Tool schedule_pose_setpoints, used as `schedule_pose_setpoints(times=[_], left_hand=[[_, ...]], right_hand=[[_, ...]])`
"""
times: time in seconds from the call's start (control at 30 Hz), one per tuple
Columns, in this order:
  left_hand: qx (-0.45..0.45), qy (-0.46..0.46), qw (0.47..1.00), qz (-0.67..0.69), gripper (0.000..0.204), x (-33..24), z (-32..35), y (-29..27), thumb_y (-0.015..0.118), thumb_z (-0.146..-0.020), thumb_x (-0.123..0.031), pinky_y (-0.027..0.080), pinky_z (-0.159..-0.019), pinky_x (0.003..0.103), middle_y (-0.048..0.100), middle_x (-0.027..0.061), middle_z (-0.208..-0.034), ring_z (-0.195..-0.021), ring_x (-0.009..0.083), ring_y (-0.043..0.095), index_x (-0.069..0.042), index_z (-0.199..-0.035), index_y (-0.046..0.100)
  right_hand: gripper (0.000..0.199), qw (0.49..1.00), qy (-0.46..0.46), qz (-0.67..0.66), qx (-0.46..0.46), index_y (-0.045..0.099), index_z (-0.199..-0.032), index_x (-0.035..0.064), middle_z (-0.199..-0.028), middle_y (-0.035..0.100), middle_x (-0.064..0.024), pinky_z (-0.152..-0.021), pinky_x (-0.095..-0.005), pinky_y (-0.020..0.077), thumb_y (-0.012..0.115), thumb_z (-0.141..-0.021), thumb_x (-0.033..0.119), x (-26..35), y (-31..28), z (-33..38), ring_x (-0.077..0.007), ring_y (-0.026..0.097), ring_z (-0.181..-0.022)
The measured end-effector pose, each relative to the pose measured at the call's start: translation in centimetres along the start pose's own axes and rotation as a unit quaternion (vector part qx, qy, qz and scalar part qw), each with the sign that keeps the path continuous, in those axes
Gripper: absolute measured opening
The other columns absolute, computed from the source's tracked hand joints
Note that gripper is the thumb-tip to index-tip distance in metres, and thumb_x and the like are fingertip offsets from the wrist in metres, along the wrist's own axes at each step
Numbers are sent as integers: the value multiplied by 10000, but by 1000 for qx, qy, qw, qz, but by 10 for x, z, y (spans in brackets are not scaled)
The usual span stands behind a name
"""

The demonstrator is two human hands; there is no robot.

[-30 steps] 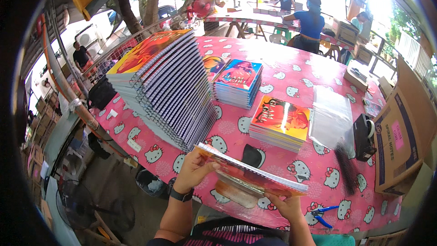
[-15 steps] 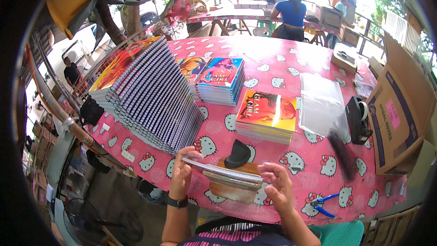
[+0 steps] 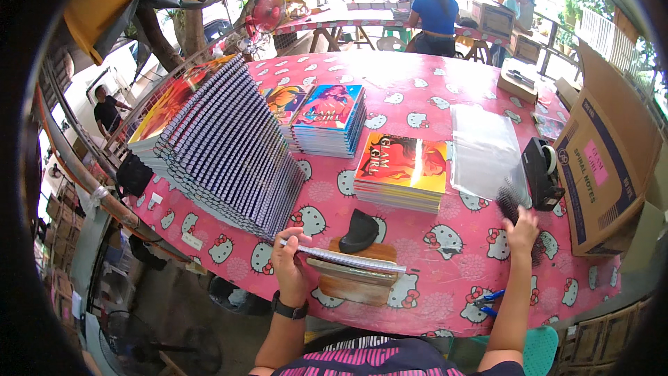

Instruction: The person assembles spiral notebooks by aligning paper stacks with covers, manually starting a spiral coil through the holes, using a friction pad to spin the coil into place, and then crimping the ends with pliers.

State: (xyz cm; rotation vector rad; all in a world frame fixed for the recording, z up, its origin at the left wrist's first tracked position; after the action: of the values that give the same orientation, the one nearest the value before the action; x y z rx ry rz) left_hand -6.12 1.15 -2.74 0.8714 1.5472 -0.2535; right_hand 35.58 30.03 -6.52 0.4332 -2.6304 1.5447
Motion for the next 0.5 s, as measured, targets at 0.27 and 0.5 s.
schedule_pose_setpoints(times=[0.27,0.5], left_hand=[[22,3,999,-47,347,-8,-2,0,461,-927,-198,364,-909,304,649,102,-922,-928,135,545,31,-1169,559],[32,-8,999,-20,334,1,3,3,504,-914,-123,422,-791,238,651,76,-984,-873,96,558,5,-1220,542]], right_hand=[[279,996,-18,-63,55,609,-969,12,-952,582,-144,-821,-397,457,716,-716,60,-11,13,-1,-325,548,-959],[227,995,-61,-35,69,618,-954,28,-947,602,-138,-823,-397,475,696,-742,48,-1,10,-1,-323,567,-945]])
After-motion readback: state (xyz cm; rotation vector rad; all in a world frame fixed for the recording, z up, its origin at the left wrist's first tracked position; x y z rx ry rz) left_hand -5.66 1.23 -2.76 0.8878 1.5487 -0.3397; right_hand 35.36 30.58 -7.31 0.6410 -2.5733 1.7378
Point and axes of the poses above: each hand's wrist, its own z-axis away from the middle knuckle, its own y-axis out of the palm, x = y × z, the point moved 6 cm from there along -z, towards the middle knuckle
